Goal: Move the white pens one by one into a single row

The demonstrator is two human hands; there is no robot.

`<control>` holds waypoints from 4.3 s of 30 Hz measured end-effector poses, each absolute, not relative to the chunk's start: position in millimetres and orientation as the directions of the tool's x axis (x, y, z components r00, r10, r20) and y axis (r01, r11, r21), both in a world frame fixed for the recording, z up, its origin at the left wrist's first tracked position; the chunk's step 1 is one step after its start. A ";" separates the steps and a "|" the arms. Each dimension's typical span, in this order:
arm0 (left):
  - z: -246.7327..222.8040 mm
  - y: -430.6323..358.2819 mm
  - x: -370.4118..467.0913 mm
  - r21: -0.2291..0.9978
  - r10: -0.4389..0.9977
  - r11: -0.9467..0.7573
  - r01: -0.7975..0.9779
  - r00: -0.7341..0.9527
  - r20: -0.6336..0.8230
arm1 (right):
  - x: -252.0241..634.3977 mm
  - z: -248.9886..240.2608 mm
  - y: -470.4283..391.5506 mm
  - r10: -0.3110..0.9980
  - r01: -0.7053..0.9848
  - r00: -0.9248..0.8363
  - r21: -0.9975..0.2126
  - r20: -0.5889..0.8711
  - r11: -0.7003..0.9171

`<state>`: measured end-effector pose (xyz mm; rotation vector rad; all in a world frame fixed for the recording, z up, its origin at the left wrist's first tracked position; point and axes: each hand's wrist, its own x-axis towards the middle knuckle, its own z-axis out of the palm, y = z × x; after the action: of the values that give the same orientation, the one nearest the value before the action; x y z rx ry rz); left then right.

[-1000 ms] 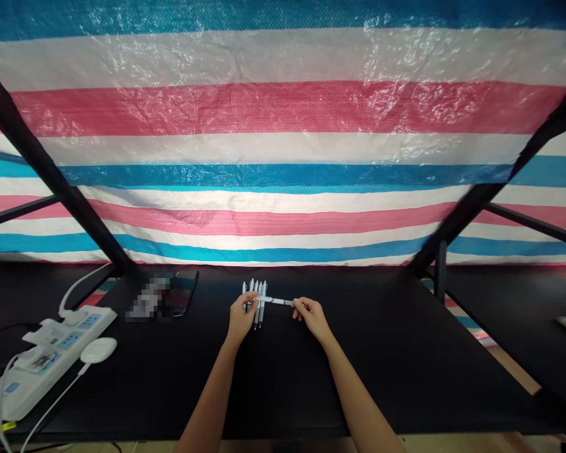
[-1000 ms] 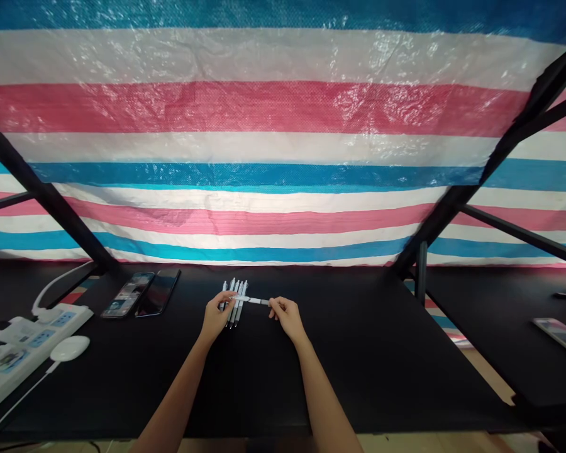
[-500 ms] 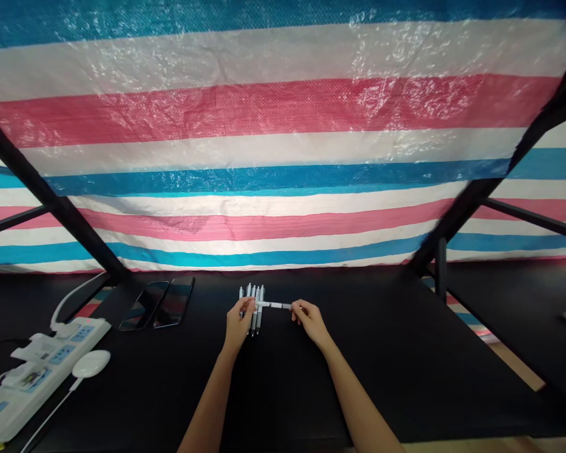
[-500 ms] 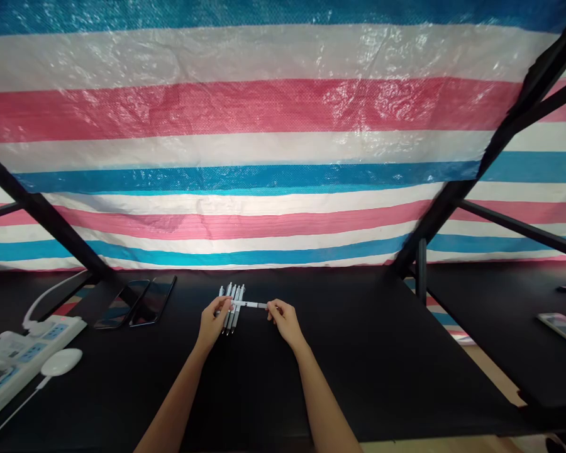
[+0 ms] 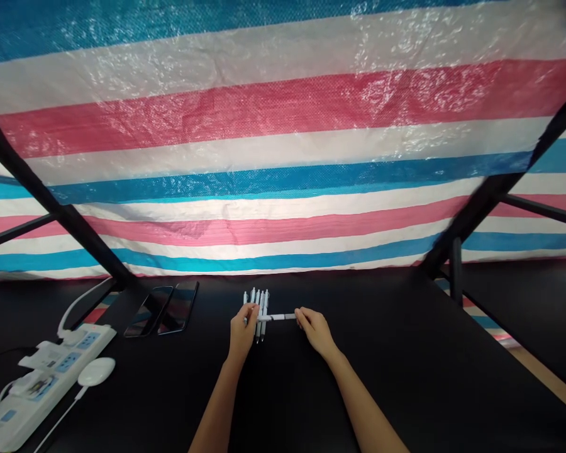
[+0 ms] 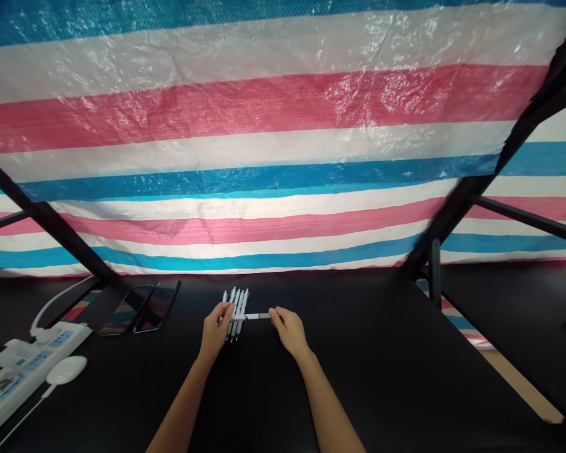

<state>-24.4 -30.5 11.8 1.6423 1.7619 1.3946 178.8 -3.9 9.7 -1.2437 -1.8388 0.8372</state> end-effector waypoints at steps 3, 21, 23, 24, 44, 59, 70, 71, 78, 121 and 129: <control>12.7 -31.4 -23.8 0.798 0.881 -0.164 0.580 -0.278 0.382 | 177.2 7.8 -3.2 0.955 0.458 -0.239 -0.847 0.175 0.270; 16.3 -31.3 -22.2 0.893 0.910 -0.175 0.415 -0.279 0.308 | 179.0 8.8 -1.0 0.921 0.361 -0.289 -0.861 0.262 0.358; 16.3 -31.3 -21.8 0.888 0.906 -0.190 0.419 -0.274 0.323 | 177.8 8.8 -1.0 0.924 0.400 -0.287 -0.846 0.252 0.354; 16.4 -31.4 -21.6 0.886 0.906 -0.196 0.420 -0.268 0.327 | 177.2 8.3 -0.8 0.929 0.413 -0.285 -0.844 0.237 0.342; 11.3 -23.6 -10.3 0.976 0.850 -0.197 0.088 -0.480 0.215 | 165.4 14.6 -7.1 0.907 0.140 -0.411 -0.977 0.091 0.161; 34.5 -8.3 30.0 0.958 0.989 -0.125 -0.257 -0.108 0.100 | 162.2 15.4 -8.8 0.845 0.091 -0.525 -0.980 0.103 0.177; 38.8 -14.5 7.5 0.962 1.000 0.018 -0.271 -0.002 -0.020 | 165.3 11.5 -0.7 0.922 0.011 -0.365 -0.989 0.133 0.148; 38.6 -14.8 7.8 0.962 1.000 0.029 -0.270 0.018 -0.025 | 167.3 10.3 2.3 0.940 -0.029 -0.314 -0.991 0.131 0.129; 37.2 -14.5 9.9 0.954 0.999 0.047 -0.297 0.015 -0.045 | 185.3 6.6 18.0 1.000 -0.389 -0.014 -0.921 0.025 0.018; 41.2 -16.6 4.0 0.970 0.996 0.070 -0.232 0.078 -0.053 | 189.2 2.6 21.8 0.995 -0.697 -0.049 -0.710 -0.086 -0.096; 41.4 -11.8 -5.0 0.962 0.993 -0.019 -0.272 -0.115 -0.013 | 190.2 -0.9 22.9 0.996 -0.698 -0.054 -0.710 -0.072 -0.090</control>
<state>-5.0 -11.8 41.4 0.9469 1.0814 1.4137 190.2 22.9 -0.9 -0.6645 -0.5902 1.5588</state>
